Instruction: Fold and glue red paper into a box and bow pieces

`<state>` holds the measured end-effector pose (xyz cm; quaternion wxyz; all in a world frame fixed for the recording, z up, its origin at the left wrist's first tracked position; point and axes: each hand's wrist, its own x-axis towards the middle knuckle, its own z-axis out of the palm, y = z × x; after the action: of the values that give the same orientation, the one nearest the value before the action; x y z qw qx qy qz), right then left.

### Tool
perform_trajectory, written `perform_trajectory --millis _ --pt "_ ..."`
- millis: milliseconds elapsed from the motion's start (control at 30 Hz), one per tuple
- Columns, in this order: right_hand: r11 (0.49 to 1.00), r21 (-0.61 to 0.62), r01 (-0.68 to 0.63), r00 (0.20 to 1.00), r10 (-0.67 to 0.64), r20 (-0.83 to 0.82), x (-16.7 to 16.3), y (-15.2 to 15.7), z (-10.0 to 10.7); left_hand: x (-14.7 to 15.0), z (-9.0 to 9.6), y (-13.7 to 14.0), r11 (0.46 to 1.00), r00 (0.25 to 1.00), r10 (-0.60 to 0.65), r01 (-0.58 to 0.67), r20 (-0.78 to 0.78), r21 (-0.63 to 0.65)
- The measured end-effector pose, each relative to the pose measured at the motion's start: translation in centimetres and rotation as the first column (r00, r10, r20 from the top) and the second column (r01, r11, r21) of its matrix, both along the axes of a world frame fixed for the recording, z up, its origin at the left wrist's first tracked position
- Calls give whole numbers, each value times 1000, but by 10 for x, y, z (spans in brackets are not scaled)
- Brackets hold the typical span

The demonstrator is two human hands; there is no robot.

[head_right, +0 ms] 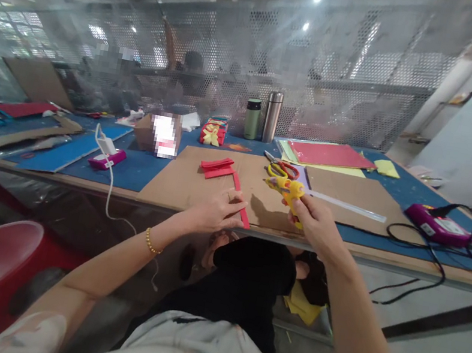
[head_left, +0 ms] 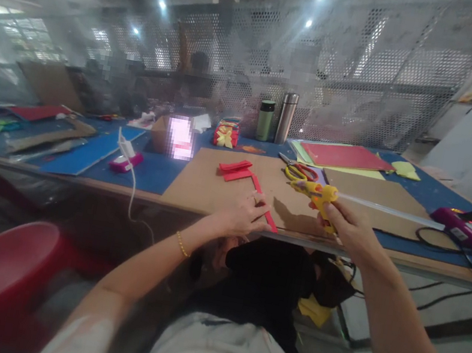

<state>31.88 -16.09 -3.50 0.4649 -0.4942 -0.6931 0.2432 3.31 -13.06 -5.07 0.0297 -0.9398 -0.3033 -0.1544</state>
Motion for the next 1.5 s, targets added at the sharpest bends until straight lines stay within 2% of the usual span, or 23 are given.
perform_trajectory --millis 200,333,633,767,833,900,1033,1200,1300,1333,1367,1400,1467,1500 --pt "1000 -3 -14 999 14 -38 -3 1 0 14 -8 -2 995 995 94 -94 -17 17" --pt "1000 -1 -10 1000 10 -5 0 1 -2 16 -8 -4 991 989 134 -132 -63 27" --pt "1000 -7 -5 1000 5 17 0 -4 3 12 -14 -1 992 994 103 -100 -45 71" --pt "1000 -7 -5 1000 5 21 0 -6 5 5 -12 -3 996 996 76 -74 -41 51" --pt "1000 -7 -6 1000 6 12 0 -5 3 -2 -6 -5 999 998 54 -54 -40 -4" --pt "1000 -11 -13 1000 13 -7 0 -2 -1 -11 1 -4 993 999 34 -38 -40 -114" --pt "1000 6 -6 1000 6 -17 3 6 -5 -32 13 8 931 1000 7 -4 5 -364" --pt "995 55 78 996 -81 45 16 4 7 -56 11 30 851 953 -2 161 303 -500" --pt "990 48 132 985 -137 110 30 3 16 -62 9 34 753 875 58 277 480 -596" --pt "987 42 156 977 -161 140 36 4 17 -63 11 35 749 853 105 270 511 -605" --pt "980 38 193 964 -197 177 43 7 17 -63 13 35 778 843 152 219 515 -589" --pt "970 43 240 945 -243 218 50 11 16 -62 17 37 833 847 192 126 495 -539" --pt "931 90 353 876 -363 317 65 22 11 -57 25 42 934 888 253 -120 383 -338" --pt "914 137 382 835 -405 373 71 29 9 -54 28 45 949 906 290 -230 309 -217"
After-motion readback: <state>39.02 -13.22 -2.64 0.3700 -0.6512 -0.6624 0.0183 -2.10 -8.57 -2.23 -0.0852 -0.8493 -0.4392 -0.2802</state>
